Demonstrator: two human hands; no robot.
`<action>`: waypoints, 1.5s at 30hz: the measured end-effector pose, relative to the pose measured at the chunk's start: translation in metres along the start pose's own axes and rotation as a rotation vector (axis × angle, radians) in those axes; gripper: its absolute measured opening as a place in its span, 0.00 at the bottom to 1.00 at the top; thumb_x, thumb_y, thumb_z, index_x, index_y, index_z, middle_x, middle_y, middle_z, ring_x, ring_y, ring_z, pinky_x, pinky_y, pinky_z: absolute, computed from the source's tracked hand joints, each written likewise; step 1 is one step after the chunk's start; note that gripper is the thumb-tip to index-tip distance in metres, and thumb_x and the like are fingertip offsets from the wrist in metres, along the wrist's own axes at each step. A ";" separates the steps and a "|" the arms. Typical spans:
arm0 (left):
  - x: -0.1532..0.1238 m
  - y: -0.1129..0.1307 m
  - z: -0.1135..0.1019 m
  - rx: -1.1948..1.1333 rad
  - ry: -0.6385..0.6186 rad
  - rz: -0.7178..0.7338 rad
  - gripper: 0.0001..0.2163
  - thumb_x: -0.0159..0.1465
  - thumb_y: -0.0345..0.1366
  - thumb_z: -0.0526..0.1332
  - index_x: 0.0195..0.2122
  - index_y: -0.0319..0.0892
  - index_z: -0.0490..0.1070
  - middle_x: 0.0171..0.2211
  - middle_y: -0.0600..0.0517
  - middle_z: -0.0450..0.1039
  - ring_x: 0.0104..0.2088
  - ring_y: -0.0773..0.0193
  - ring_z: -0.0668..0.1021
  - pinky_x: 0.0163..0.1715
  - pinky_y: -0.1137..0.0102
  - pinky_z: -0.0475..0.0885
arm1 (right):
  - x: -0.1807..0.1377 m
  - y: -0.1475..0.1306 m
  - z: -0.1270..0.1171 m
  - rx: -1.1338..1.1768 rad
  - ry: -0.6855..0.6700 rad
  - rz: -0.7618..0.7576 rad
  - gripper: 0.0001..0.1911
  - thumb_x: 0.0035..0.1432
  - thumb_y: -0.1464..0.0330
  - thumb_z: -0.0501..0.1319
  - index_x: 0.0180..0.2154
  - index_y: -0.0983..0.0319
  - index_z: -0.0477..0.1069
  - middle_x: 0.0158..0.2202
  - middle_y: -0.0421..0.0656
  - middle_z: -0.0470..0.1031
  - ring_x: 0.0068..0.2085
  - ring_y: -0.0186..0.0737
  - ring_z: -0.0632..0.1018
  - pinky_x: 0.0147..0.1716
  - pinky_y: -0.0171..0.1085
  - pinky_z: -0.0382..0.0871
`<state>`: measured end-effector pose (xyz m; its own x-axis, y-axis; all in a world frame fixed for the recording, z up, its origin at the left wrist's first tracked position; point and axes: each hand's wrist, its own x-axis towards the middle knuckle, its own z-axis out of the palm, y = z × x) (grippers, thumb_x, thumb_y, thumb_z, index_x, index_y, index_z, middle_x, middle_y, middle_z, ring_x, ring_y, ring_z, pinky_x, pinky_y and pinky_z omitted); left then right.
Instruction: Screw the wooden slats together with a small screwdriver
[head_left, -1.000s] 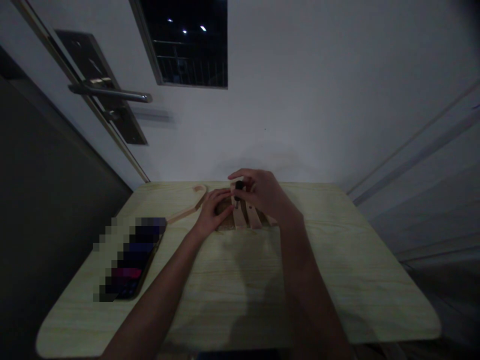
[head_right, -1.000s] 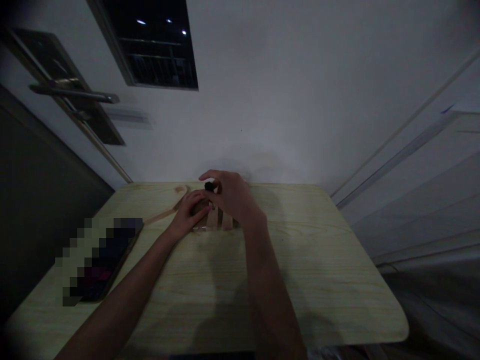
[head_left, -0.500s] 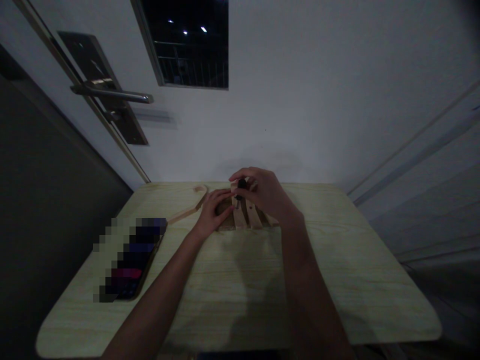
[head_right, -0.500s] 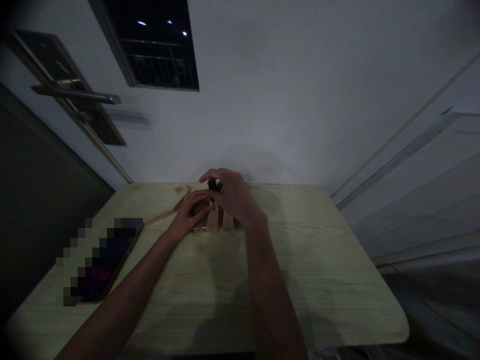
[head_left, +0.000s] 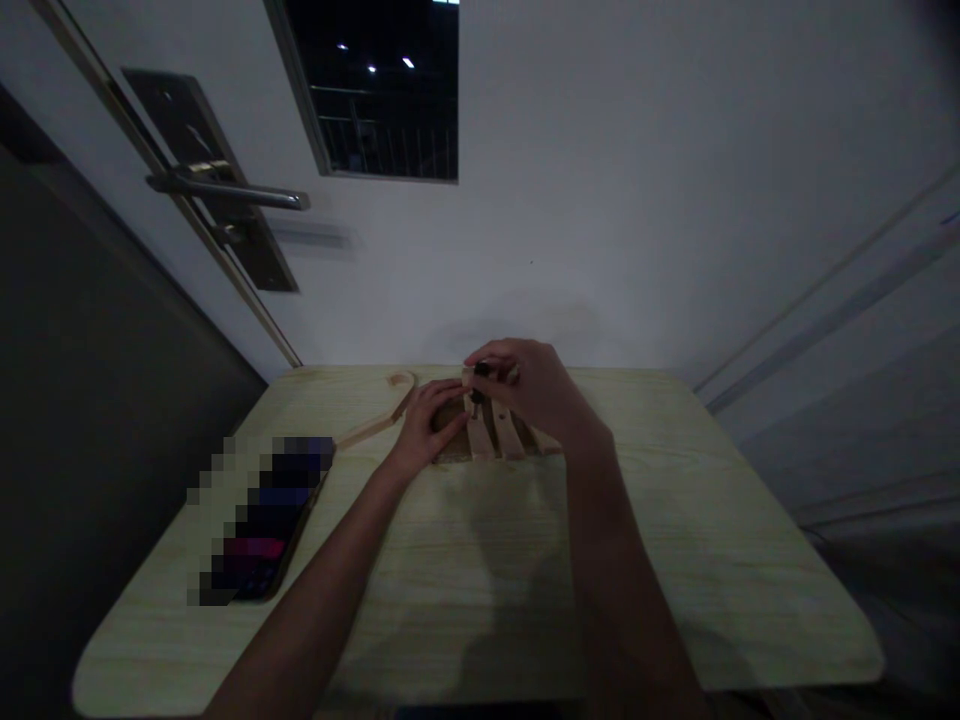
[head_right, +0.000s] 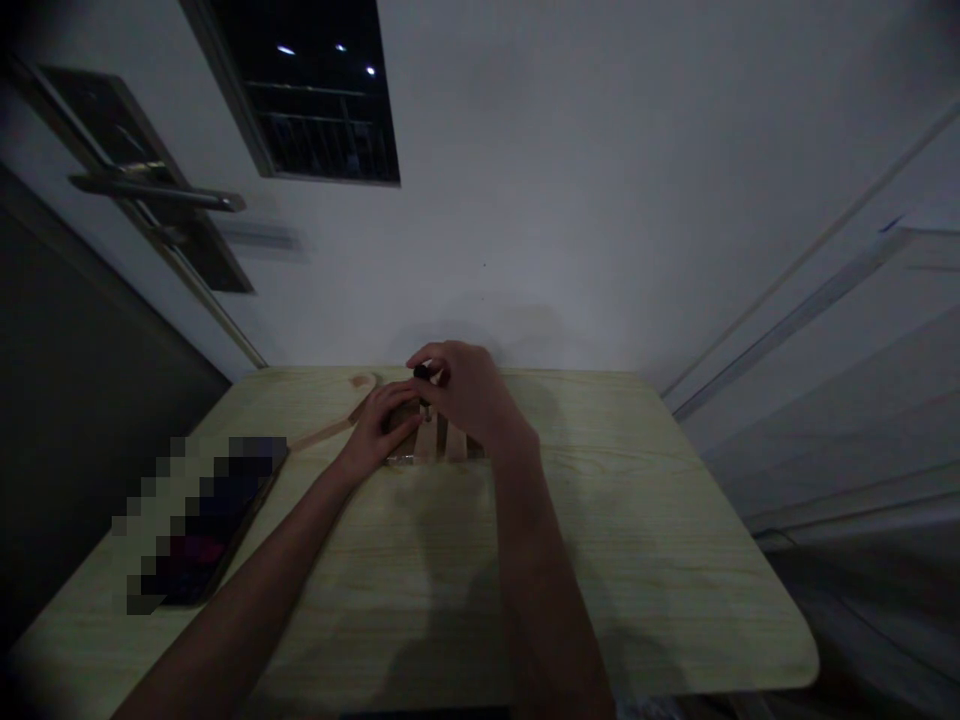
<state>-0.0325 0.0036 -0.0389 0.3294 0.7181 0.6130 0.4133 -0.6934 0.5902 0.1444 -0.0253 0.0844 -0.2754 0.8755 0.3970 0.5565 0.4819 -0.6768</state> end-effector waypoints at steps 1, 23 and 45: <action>0.000 0.000 0.000 0.002 0.002 0.007 0.15 0.62 0.41 0.60 0.50 0.48 0.68 0.51 0.49 0.69 0.52 0.57 0.70 0.54 0.55 0.64 | 0.000 0.000 0.000 -0.010 0.008 0.007 0.11 0.51 0.68 0.63 0.38 0.62 0.75 0.24 0.38 0.73 0.25 0.30 0.71 0.27 0.30 0.64; 0.001 0.002 -0.002 -0.011 -0.013 -0.002 0.15 0.62 0.41 0.59 0.49 0.47 0.69 0.50 0.48 0.70 0.51 0.57 0.70 0.53 0.55 0.64 | -0.002 -0.003 -0.003 -0.038 -0.055 0.010 0.11 0.53 0.69 0.61 0.39 0.62 0.76 0.26 0.39 0.75 0.24 0.28 0.70 0.28 0.30 0.64; 0.001 0.004 -0.001 -0.002 -0.013 -0.020 0.15 0.62 0.41 0.59 0.50 0.48 0.68 0.51 0.48 0.69 0.52 0.56 0.70 0.53 0.53 0.64 | 0.001 0.005 0.003 0.065 -0.094 -0.019 0.08 0.54 0.69 0.61 0.38 0.60 0.74 0.33 0.40 0.77 0.30 0.32 0.75 0.34 0.33 0.68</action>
<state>-0.0317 0.0015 -0.0356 0.3322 0.7328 0.5939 0.4187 -0.6788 0.6033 0.1441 -0.0222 0.0796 -0.3593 0.8642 0.3522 0.4997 0.4969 -0.7095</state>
